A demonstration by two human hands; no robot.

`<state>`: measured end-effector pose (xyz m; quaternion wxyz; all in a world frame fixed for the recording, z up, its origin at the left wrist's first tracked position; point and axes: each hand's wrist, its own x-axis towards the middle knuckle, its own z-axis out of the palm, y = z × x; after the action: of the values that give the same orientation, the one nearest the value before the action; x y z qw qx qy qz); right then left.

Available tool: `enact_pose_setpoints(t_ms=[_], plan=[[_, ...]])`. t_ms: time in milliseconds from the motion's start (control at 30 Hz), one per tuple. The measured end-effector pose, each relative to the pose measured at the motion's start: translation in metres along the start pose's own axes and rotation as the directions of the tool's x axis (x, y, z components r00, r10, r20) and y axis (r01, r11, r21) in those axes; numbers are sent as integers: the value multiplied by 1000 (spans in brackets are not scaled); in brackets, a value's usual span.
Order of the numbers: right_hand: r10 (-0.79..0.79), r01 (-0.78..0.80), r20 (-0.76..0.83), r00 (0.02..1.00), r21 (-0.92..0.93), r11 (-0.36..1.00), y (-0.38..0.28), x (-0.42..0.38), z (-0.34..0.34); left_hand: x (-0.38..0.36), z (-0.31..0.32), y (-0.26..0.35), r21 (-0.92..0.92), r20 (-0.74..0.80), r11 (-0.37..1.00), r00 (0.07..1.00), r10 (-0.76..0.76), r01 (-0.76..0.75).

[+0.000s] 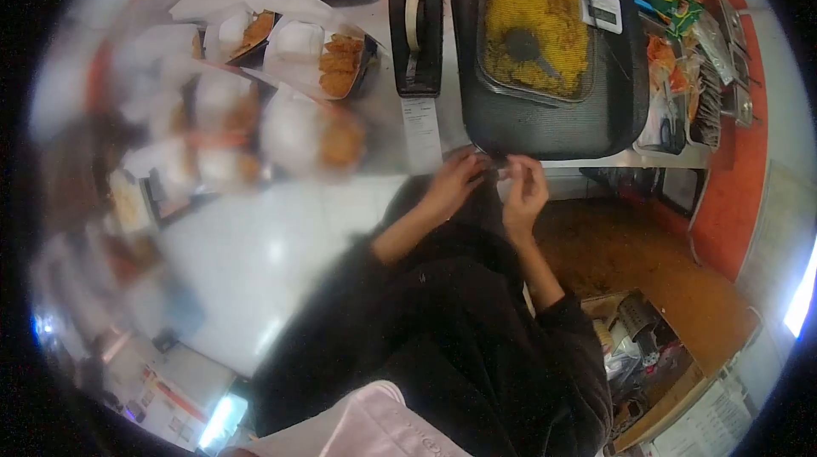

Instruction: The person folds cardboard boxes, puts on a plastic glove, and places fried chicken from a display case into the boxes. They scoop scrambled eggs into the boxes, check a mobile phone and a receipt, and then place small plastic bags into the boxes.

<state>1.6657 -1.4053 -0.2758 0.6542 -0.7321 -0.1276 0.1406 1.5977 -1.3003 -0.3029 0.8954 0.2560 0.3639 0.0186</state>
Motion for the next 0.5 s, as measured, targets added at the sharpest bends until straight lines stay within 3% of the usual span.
enact_pose_setpoints(t_ms=[33, 100, 133, 200, 300, 333, 400, 433, 467, 500], plan=[[-7, 7, -2, 1000, -6, 1000, 7, -5, -8, 8, 7, -5, -273, -68, 962, 996, -49, 28], [223, -165, -205, 953, 265, 950, 16, -10, -21, 28, 17, -8, -332, -94, 943, 993, -75, 40], [217, -160, -201, 955, 264, 951, 19, -9, -26, 36, 22, -8, -385, -124, 922, 987, -101, 46], [350, -244, -276, 895, 354, 903, 21, 2, -35, 40, 32, -4, -358, -156, 933, 987, -23, -35], [334, -269, -192, 923, 302, 915, 22, 22, -56, 24, 59, 38, -287, 54, 938, 974, 218, -194], [330, -264, -197, 923, 300, 917, 21, 31, -64, 15, 76, 59, -300, 101, 935, 968, 230, -191], [34, -29, -98, 995, 45, 999, 15, 56, -73, -10, 115, 108, -293, 206, 938, 946, 251, -186], [-62, 55, -110, 992, -64, 996, 7, 72, -75, -19, 138, 134, -278, 262, 941, 927, 268, -194], [-75, 69, -116, 990, -59, 996, -6, 90, -75, -22, 158, 155, -288, 321, 929, 891, 321, -231], [-235, 218, -34, 971, -262, 940, -22, 107, -74, -20, 176, 174, -303, 376, 915, 849, 373, -268]])
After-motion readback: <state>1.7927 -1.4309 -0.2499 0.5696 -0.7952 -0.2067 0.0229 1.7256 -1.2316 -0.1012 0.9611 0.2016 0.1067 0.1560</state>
